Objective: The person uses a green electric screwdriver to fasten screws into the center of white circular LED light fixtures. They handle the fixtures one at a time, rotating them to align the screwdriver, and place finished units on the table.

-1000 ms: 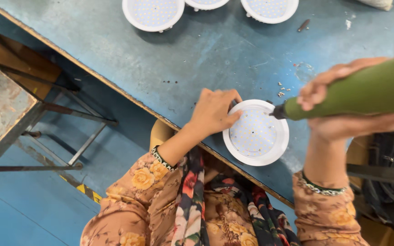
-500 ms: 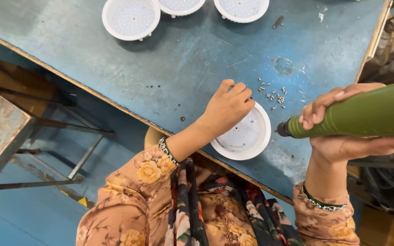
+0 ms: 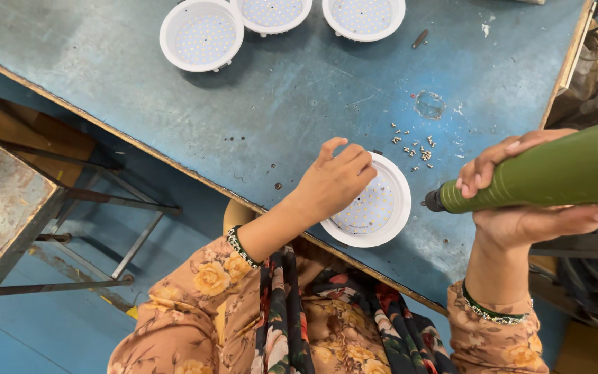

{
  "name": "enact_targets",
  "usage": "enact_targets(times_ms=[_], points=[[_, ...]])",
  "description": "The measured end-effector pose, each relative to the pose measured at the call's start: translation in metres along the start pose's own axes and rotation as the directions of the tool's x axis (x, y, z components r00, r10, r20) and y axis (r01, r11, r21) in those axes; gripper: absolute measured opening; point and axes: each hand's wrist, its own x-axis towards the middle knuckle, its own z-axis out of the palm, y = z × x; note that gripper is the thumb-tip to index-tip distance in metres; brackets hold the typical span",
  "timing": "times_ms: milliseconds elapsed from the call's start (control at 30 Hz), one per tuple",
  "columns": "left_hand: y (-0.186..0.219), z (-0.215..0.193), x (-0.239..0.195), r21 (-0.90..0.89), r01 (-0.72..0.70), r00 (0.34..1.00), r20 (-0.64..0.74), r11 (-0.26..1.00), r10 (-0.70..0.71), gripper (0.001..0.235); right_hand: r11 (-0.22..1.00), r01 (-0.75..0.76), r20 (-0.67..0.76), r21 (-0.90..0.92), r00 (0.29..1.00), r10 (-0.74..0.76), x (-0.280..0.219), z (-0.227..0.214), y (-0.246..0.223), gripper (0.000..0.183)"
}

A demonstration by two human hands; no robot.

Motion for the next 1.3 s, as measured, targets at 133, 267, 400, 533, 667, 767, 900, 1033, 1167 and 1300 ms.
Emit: enact_targets(times_ms=[133, 267, 400, 533, 667, 767, 900, 1033, 1167, 1300], points=[[-0.003, -0.001, -0.001, -0.090, 0.077, 0.997, -0.005, 0.993, -0.078, 0.012, 1.000, 0.006, 0.046, -0.011, 0.999, -0.006, 0.001, -0.002, -0.002, 0.095], [-0.008, 0.003, 0.002, -0.032, -0.002, 1.000, 0.001, 0.999, 0.002, 0.008, 0.999, 0.015, 0.035, -0.044, 0.999, -0.014, 0.002, 0.003, -0.002, 0.094], [-0.014, 0.006, 0.008, 0.003, -0.101, 0.994, 0.052, 0.995, 0.101, 0.011, 0.999, -0.003, 0.032, -0.037, 0.999, 0.004, 0.002, 0.008, -0.004, 0.096], [-0.016, 0.001, 0.014, -0.048, -0.120, 0.993, -0.002, 0.992, 0.120, 0.011, 0.995, -0.048, 0.038, 0.083, 0.998, 0.045, 0.001, 0.011, -0.011, 0.095], [-0.002, -0.009, 0.011, -0.512, 0.073, 0.997, 0.008, 0.856, -0.080, 0.012, 0.996, 0.012, 0.004, 0.088, 1.000, -0.013, 0.002, 0.014, -0.012, 0.094], [0.009, -0.015, 0.002, -0.685, 0.269, 0.962, 0.151, 0.677, -0.229, 0.011, 0.992, 0.037, 0.000, 0.121, 0.999, -0.037, 0.004, 0.015, -0.009, 0.096], [0.010, -0.018, -0.006, -0.779, 0.361, 0.924, 0.224, 0.512, -0.310, 0.018, 0.977, 0.052, 0.020, 0.209, 0.998, -0.057, 0.004, 0.021, -0.005, 0.093], [0.008, -0.019, -0.007, -0.788, 0.382, 0.912, 0.238, 0.482, -0.333, 0.025, 0.960, 0.037, 0.035, 0.277, 0.998, -0.048, 0.002, 0.026, -0.004, 0.094], [0.008, -0.019, -0.008, -0.762, 0.366, 0.916, 0.194, 0.534, -0.352, 0.029, 0.965, 0.042, 0.023, 0.259, 0.999, -0.049, 0.002, 0.024, -0.003, 0.096], [0.008, -0.020, -0.008, -0.762, 0.380, 0.907, 0.196, 0.525, -0.372, 0.034, 0.967, 0.039, 0.034, 0.253, 0.998, -0.049, 0.002, 0.019, 0.002, 0.099]])
